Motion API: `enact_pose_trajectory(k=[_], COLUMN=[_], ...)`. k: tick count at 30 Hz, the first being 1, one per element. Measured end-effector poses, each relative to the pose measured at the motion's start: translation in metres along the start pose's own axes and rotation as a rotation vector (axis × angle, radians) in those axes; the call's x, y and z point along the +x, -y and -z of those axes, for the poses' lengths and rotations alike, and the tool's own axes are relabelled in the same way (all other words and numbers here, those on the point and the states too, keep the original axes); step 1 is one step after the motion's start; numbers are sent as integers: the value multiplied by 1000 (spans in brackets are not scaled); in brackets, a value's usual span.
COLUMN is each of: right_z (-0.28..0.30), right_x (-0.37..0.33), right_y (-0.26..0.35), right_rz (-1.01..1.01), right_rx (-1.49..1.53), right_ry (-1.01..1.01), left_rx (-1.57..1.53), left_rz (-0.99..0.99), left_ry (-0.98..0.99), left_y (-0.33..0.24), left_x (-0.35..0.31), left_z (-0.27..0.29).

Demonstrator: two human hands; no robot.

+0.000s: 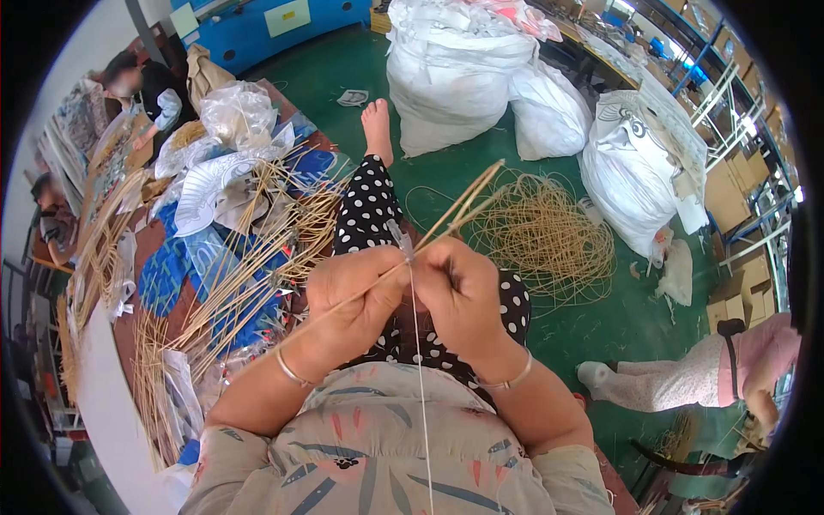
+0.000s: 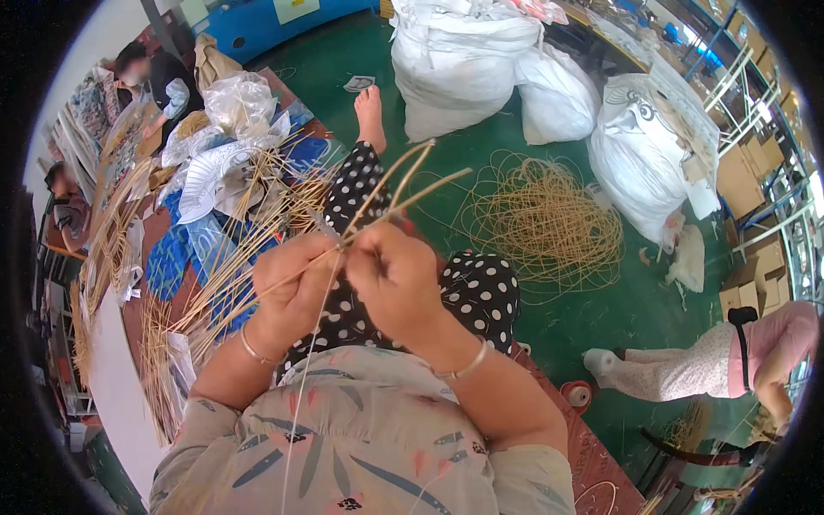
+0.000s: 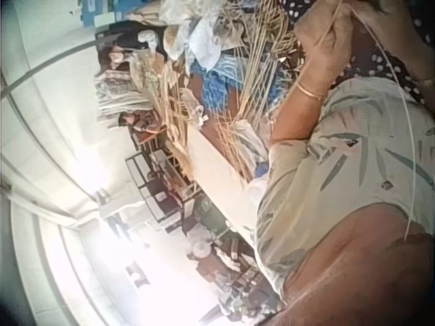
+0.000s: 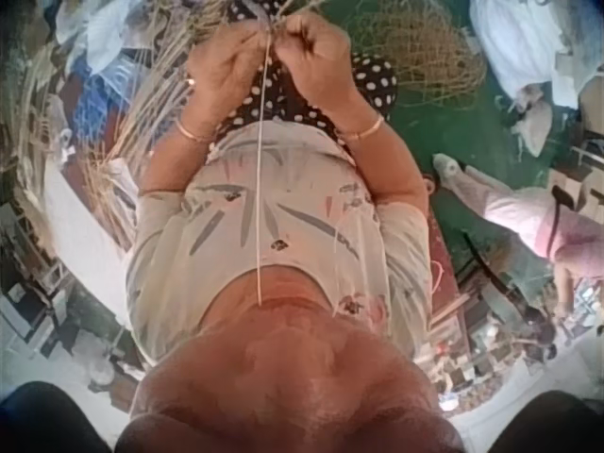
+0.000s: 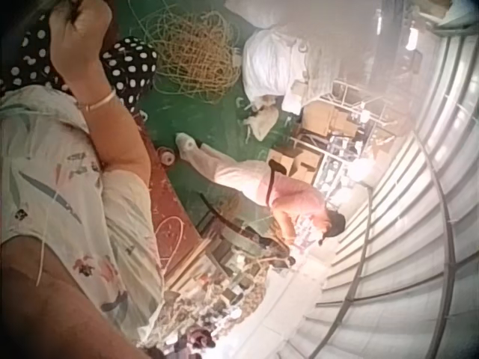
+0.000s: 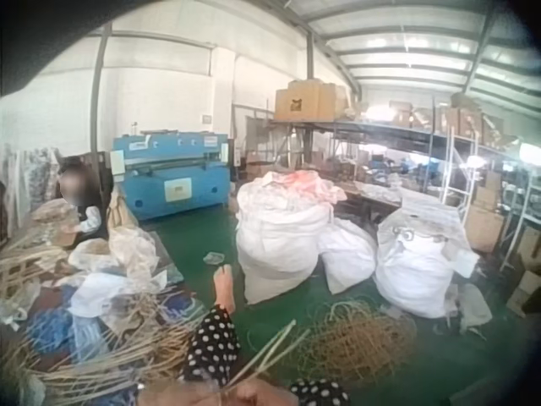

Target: The person sits on the floor in a workshop and assembles a bamboo frame by hand. They use a thin string to tie bamboo sticks together at intersections, securing the joints with knots. The person uses pliers to cut the string after each tie and occasionally adjusts the sticks to ensure alignment.

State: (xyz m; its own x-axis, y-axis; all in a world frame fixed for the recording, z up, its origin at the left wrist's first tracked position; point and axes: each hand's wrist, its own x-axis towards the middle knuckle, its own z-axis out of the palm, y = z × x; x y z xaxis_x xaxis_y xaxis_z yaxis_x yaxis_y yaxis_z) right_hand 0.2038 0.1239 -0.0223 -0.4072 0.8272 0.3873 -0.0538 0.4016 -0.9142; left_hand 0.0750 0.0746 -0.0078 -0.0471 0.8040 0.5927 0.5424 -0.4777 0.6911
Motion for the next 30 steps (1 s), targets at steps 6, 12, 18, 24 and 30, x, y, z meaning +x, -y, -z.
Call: enact_pose_trajectory(k=[6,12,18,24,30], right_z=[12,34,27,23,19], right_x=[-8,-15,-16,-13,-8], right_y=[14,32,30,31,30], right_rz=[363,512,702,734,738], right_rx=[-78,-350,-554,-491,-510], right_ry=[157,3,-144,-140,-147], left_rx=[-103,-413,-456,-523,-562], left_rz=[-28,65,82,118,142], left_ry=[-63,-103,4,13,2], left_y=[-8,-22,-33,-32,-31], left_x=[-5,-10,-5,-9,-12], left_z=[11,13,12,9,6])
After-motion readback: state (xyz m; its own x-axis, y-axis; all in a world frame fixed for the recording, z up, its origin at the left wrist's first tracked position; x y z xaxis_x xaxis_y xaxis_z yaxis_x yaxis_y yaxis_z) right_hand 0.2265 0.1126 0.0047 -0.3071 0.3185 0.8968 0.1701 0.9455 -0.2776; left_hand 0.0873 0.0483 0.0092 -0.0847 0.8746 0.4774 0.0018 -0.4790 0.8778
